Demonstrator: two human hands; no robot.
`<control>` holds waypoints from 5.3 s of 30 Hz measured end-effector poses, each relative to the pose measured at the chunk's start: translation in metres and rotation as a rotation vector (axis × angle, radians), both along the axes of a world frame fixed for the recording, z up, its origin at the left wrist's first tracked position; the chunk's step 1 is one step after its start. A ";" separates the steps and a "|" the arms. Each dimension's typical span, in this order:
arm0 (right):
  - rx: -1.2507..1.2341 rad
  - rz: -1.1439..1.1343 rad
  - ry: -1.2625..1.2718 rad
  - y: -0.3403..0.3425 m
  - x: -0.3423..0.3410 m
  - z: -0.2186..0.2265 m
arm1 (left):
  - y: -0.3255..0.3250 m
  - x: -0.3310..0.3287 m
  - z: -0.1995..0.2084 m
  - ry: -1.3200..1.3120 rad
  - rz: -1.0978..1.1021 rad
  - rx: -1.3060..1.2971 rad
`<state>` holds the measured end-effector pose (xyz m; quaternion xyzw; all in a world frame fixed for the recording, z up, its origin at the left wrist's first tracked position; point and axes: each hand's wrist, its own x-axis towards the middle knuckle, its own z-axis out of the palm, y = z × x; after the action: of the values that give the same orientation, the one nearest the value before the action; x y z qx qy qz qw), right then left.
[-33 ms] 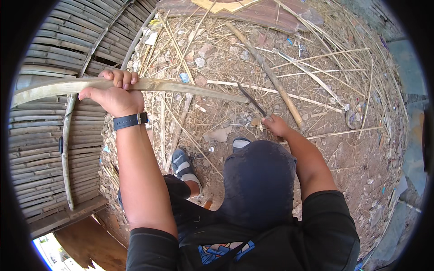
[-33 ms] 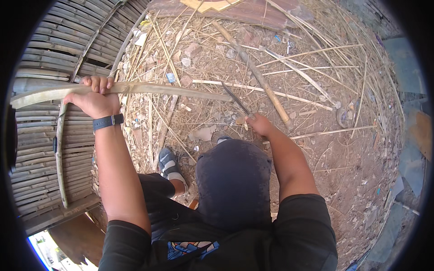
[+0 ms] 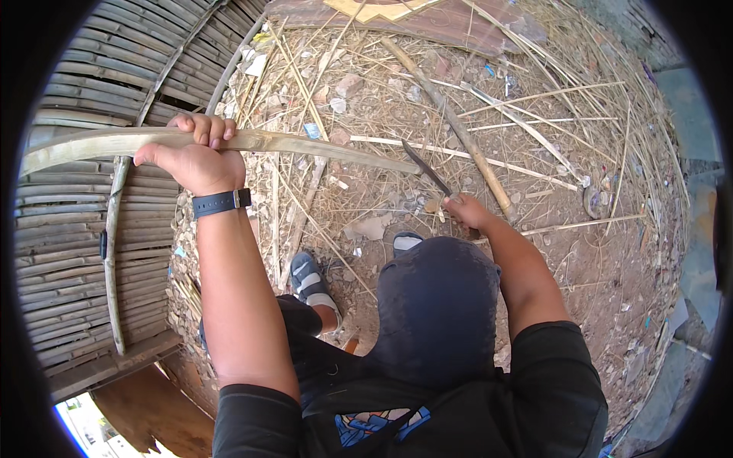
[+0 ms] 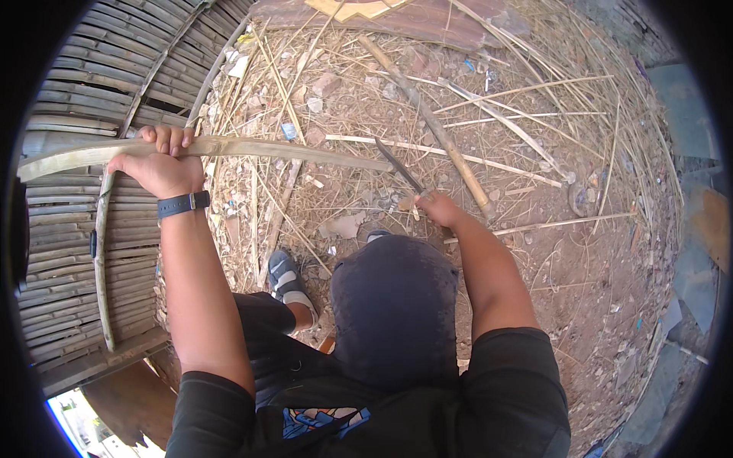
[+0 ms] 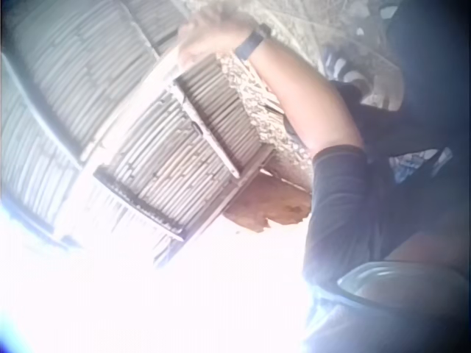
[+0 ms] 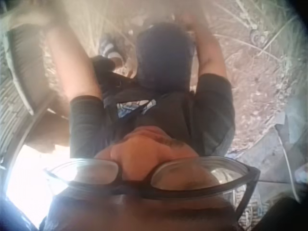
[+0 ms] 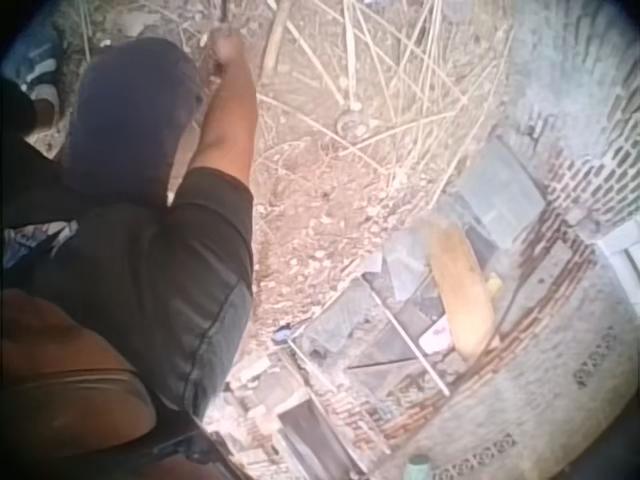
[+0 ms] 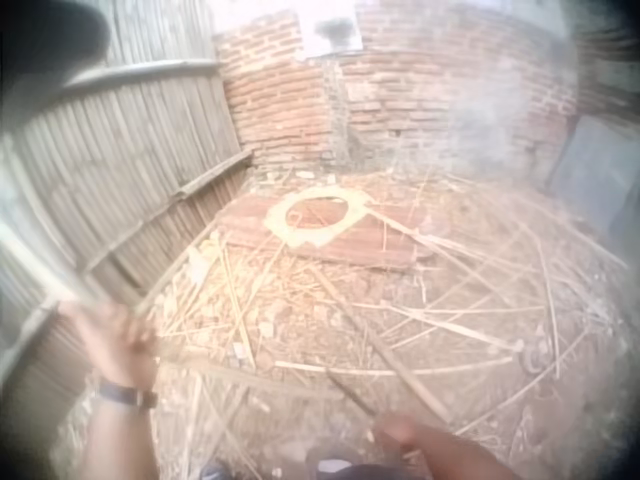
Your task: The person holds a long, thin piece of bamboo in their left hand and uses a knife in their right hand to shave and shape the bamboo. They repeatedly scrape the blade along the bamboo's surface to remove thin strips of material, refining its form.
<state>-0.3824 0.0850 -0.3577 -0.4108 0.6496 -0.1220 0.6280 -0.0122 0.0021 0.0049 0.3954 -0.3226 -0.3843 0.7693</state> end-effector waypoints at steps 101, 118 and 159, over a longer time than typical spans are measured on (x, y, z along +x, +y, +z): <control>-0.670 0.049 -0.201 -0.022 0.161 0.380 | 0.157 0.260 0.059 0.375 0.052 -0.725; -0.592 -0.071 -0.815 -0.015 0.283 0.355 | 0.144 0.346 -0.042 0.829 0.114 -0.586; -0.981 0.353 0.099 -0.014 0.222 0.360 | 0.153 0.303 0.004 0.645 -0.022 -0.752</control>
<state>-0.1605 0.0707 0.0019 -0.7652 0.4658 -0.2847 0.3413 0.2909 0.1554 0.0092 -0.0520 -0.1887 -0.3522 0.9152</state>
